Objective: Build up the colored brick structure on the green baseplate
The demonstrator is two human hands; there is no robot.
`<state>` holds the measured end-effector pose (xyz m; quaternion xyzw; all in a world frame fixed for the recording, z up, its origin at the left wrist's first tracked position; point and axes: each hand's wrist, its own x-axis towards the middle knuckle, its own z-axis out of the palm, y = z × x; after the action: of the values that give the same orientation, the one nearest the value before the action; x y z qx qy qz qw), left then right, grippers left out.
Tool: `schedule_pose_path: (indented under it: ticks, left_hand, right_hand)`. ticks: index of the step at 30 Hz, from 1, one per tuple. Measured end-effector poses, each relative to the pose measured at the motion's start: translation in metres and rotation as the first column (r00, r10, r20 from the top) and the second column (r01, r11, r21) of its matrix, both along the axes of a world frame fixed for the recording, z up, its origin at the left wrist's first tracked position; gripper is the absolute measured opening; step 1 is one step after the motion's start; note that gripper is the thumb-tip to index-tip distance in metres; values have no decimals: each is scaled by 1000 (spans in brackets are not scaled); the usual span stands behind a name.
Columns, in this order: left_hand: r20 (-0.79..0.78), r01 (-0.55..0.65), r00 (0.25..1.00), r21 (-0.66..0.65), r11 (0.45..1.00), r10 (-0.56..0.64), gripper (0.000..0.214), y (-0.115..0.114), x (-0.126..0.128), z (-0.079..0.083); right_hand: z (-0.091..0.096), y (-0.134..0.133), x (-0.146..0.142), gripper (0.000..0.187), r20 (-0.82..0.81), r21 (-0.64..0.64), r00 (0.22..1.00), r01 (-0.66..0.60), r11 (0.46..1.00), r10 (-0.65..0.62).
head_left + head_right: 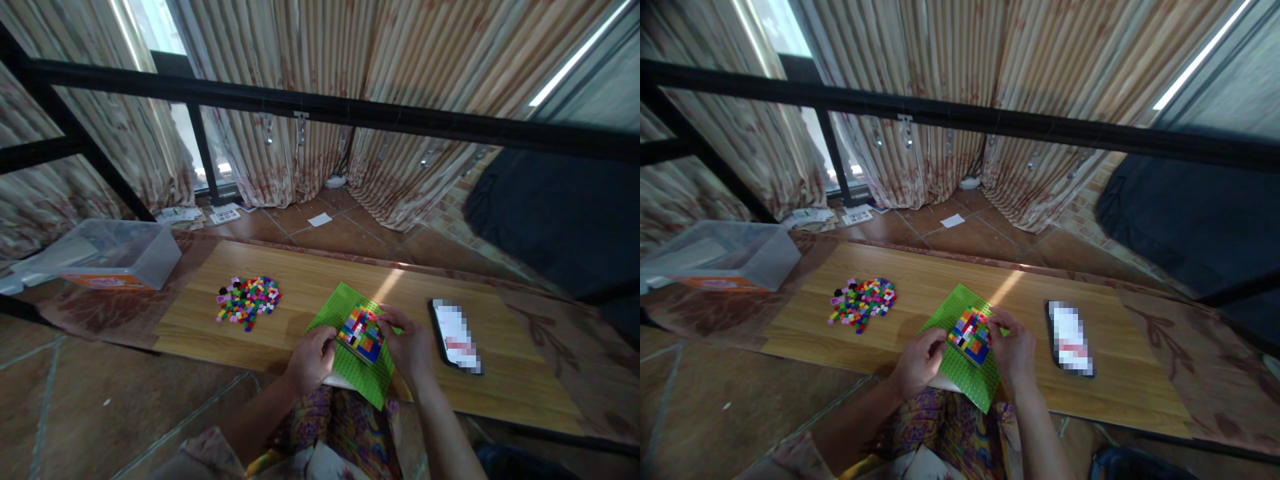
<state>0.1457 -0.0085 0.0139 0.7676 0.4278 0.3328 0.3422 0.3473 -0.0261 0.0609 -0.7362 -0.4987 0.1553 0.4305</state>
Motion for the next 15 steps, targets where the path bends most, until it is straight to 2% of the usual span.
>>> schedule_pose_path:
  ticks: [8,15]
  left_hand:
    - [-15,0,1000,-30,1000,-1,18,-1,0,2]
    - [-33,3,999,-58,998,-5,17,-2,0,6]
  right_hand:
    - [3,6,11,33,16,-83,997,-70,994,71]
    - [1,4,12,37,64,-76,992,-103,992,108]
